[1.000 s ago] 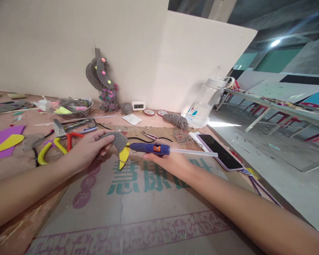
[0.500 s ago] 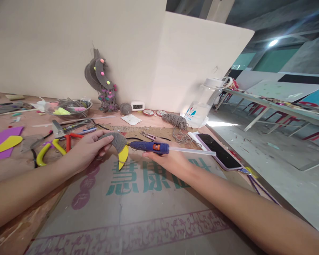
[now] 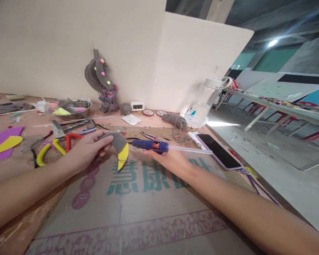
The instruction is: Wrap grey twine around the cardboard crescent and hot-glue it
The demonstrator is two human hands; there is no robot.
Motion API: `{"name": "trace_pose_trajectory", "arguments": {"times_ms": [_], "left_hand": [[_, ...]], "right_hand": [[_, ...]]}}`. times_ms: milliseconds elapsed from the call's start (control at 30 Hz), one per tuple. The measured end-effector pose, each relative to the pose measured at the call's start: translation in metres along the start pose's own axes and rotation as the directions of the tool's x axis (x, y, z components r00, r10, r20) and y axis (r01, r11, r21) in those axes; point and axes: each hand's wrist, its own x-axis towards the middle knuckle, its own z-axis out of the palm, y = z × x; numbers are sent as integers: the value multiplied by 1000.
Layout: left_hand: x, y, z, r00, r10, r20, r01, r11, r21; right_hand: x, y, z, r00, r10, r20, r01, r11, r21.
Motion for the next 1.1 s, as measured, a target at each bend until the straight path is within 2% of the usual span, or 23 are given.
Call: {"name": "trace_pose_trajectory", "arguments": {"times_ms": [233,400,500,667,767,900,1000,1100], "left_hand": [[-1,3,2,999,-31,-20,31,999,-24],[0,2,2,1000,-27,0,27,999,-23],[1,-1,1,1000,-12,13,13,1000,-19],[2,-4,0,1000,10,1,-10,1000,20],[3,-4,0,1000,15,4,-15,1000,6],[5,-3,1,1000,8,18,-8,1000,-20],[5,-4,0,1000,15,16,-14,1000,-11],[5,-6,-1,1000,17,22,-16,1000,-10]], "right_hand": [[4,0,-9,998,-27,-49,23,997,-71],[11,-12,-26,981,-175,-84,181,981,72],[20,-21,-34,978,-175,-111,182,981,60],[64,-21,-33,980,-101,-170,85,992,-96],[107,-8,-23,977,-118,-178,99,989,-113],[155,17,-4,981,-50,-188,11,980,-200],[171,34,7,983,-8,-185,-35,973,-228],[173,44,9,987,17,-157,-56,967,-247]]}}
